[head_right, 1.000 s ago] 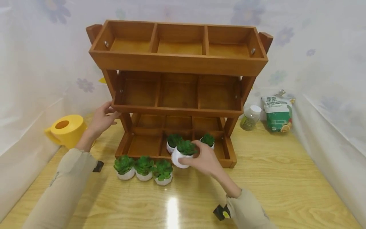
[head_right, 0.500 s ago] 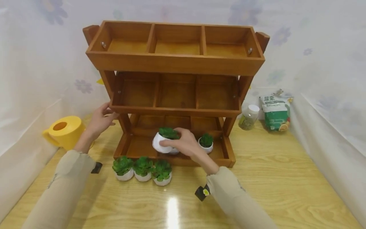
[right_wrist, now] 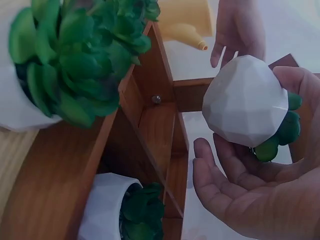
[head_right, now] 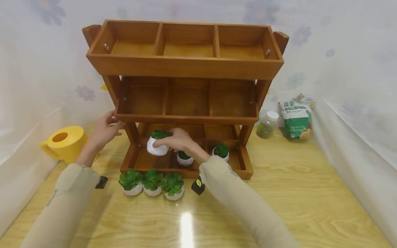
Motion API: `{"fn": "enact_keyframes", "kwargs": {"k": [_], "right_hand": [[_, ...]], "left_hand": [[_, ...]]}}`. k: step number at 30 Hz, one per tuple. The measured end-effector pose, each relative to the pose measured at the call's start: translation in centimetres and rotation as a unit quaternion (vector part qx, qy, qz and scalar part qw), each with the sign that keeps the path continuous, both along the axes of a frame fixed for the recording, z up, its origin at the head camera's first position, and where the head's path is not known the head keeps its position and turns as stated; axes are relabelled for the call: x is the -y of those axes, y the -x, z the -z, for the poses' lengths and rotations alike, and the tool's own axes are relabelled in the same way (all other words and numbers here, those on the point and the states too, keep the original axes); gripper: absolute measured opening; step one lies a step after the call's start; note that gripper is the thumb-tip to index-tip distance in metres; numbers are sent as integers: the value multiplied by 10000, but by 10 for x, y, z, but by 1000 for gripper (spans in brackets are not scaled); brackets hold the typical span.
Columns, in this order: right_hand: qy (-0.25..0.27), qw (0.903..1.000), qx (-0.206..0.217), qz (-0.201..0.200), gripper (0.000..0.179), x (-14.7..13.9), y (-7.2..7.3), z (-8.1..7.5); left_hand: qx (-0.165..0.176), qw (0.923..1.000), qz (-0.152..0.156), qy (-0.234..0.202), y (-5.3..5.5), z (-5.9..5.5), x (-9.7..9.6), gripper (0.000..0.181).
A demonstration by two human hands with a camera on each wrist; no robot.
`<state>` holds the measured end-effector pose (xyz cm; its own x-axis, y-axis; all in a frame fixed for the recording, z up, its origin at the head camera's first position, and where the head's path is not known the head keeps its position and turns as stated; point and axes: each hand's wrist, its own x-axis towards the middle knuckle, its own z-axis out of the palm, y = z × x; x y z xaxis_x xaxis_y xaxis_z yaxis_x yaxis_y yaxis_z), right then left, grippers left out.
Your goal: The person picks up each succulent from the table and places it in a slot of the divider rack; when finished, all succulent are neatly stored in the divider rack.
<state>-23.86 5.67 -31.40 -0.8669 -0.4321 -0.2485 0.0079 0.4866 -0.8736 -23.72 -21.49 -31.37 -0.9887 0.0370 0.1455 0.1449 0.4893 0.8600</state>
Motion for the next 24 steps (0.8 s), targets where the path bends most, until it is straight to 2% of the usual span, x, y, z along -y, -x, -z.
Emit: {"fn": "enact_keyframes", "kwargs": {"k": [3, 6, 10, 12, 18, 24], "right_hand": [[-264, 9996, -11, -101, 79, 8, 8, 0], [-570, 9982, -82, -194, 84, 16, 15, 3], [-870, 9955, -207, -317, 65, 26, 22, 9], [-935, 9947, -182, -387, 63, 31, 24, 14], [-1020, 9928, 52, -631, 82, 44, 27, 27], [-1587, 9829, -57, -934, 81, 56, 32, 34]], "left_hand": [[32, 10000, 6, -21, 2, 1, 1, 64], [50, 10000, -17, -5, 3, 3, 2, 64], [-5, 10000, -32, 44, 2, 3, 3, 65], [-41, 10000, -40, 81, 1, 3, 2, 64], [-58, 9999, -52, 130, 2, 3, 0, 63], [-57, 9999, -51, 119, 1, 3, 2, 63]]}}
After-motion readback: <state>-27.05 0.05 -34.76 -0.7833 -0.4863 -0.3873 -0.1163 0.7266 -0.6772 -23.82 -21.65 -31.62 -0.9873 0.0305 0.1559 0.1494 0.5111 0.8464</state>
